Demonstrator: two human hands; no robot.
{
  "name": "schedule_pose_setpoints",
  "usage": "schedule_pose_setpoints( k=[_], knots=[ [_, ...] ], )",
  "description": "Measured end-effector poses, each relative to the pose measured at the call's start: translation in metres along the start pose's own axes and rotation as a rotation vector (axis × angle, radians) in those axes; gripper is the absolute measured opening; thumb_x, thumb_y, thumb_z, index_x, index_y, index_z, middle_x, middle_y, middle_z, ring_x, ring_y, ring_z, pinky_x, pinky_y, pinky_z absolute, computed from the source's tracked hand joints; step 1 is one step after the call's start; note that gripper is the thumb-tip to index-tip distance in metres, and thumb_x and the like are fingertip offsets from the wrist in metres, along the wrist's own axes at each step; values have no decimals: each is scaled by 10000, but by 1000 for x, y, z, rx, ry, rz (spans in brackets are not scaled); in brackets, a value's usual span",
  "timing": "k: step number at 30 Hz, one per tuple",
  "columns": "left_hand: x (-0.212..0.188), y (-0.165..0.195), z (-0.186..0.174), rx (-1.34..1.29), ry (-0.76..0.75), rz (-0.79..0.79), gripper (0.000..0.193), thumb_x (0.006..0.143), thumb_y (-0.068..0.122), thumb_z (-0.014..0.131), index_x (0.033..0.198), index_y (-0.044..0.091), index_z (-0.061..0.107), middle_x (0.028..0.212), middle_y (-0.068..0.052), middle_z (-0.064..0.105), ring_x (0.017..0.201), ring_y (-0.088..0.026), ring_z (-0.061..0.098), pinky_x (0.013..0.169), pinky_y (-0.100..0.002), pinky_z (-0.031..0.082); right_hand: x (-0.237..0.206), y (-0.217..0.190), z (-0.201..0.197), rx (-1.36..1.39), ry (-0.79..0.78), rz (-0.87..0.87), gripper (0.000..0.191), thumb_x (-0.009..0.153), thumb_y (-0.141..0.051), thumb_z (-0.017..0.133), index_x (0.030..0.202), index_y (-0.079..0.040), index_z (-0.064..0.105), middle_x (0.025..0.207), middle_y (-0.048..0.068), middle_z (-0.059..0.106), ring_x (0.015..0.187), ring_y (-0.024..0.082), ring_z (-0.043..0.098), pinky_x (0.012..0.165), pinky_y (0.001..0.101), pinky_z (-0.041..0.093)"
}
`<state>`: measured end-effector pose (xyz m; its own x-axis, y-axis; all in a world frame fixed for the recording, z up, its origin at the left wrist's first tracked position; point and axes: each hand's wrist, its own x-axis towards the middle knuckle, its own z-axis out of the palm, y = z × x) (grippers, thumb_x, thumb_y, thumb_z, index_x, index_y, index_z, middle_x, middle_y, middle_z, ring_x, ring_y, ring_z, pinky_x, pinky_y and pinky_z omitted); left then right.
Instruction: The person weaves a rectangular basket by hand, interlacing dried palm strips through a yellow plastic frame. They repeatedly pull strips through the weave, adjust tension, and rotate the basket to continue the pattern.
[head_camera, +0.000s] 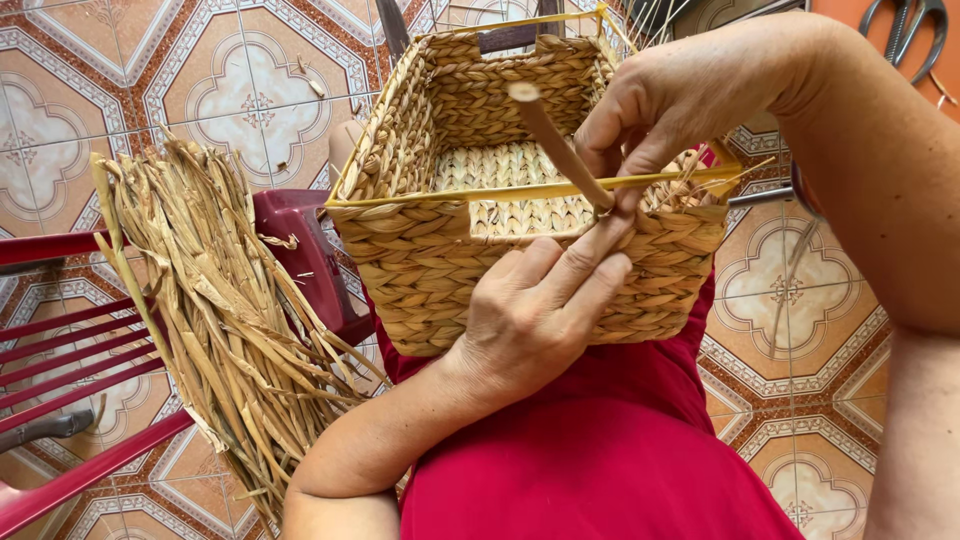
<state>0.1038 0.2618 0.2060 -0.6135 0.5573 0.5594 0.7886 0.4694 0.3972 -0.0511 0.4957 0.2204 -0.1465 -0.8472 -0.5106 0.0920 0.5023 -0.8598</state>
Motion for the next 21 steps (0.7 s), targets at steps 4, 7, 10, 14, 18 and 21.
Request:
schedule_pose_setpoints(
  k=[4, 7, 10, 14, 18, 21],
  knots=[
    [-2, -6, -1, -72, 33, 43, 212, 962, 49, 740, 1174, 61, 741, 1417, -63, 642, 924, -156, 660, 835, -305, 571, 2, -11, 6, -265, 72, 161, 210, 950, -210, 744, 1074, -48, 793, 820, 25, 777, 738, 109, 661, 677, 293, 575],
    [-4, -10, -1, -104, 61, 54, 262, 931, 22, 729, 1183, 81, 765, 1392, -47, 655, 895, -139, 656, 841, -303, 578, 9, -13, 9, -518, 113, 274, 258, 942, -250, 743, 1139, -85, 772, 830, 22, 754, 707, 132, 687, 667, 310, 568],
    [-6, -8, -2, -113, 66, 35, 267, 927, 20, 729, 1187, 73, 760, 1368, -59, 668, 913, -153, 671, 848, -306, 580, 13, -14, 8, -352, 92, 138, 277, 950, -204, 684, 1208, -133, 756, 845, -6, 765, 728, 98, 700, 673, 292, 582],
    [-5, -5, -2, -153, 89, 5, 237, 949, 40, 741, 1185, 65, 740, 1339, -64, 689, 933, -161, 680, 849, -304, 576, 14, -21, 3, -235, -56, 149, 202, 940, -197, 707, 1094, -95, 787, 830, -1, 795, 767, 85, 699, 695, 282, 590],
    [-5, -6, -4, -142, 90, 10, 255, 951, 27, 716, 1200, 78, 733, 1341, -51, 690, 956, -168, 689, 881, -309, 586, 21, -30, 6, -211, -43, 316, 155, 1014, -206, 677, 1073, -90, 761, 831, 54, 710, 761, 133, 588, 681, 334, 572],
    [-4, -8, -4, -150, 88, 3, 237, 951, 40, 725, 1185, 74, 734, 1332, -61, 696, 926, -170, 682, 859, -309, 582, 30, -32, 11, -351, 16, 156, 198, 885, -108, 707, 1071, -118, 772, 912, -34, 772, 862, 79, 707, 736, 261, 593]
  ],
)
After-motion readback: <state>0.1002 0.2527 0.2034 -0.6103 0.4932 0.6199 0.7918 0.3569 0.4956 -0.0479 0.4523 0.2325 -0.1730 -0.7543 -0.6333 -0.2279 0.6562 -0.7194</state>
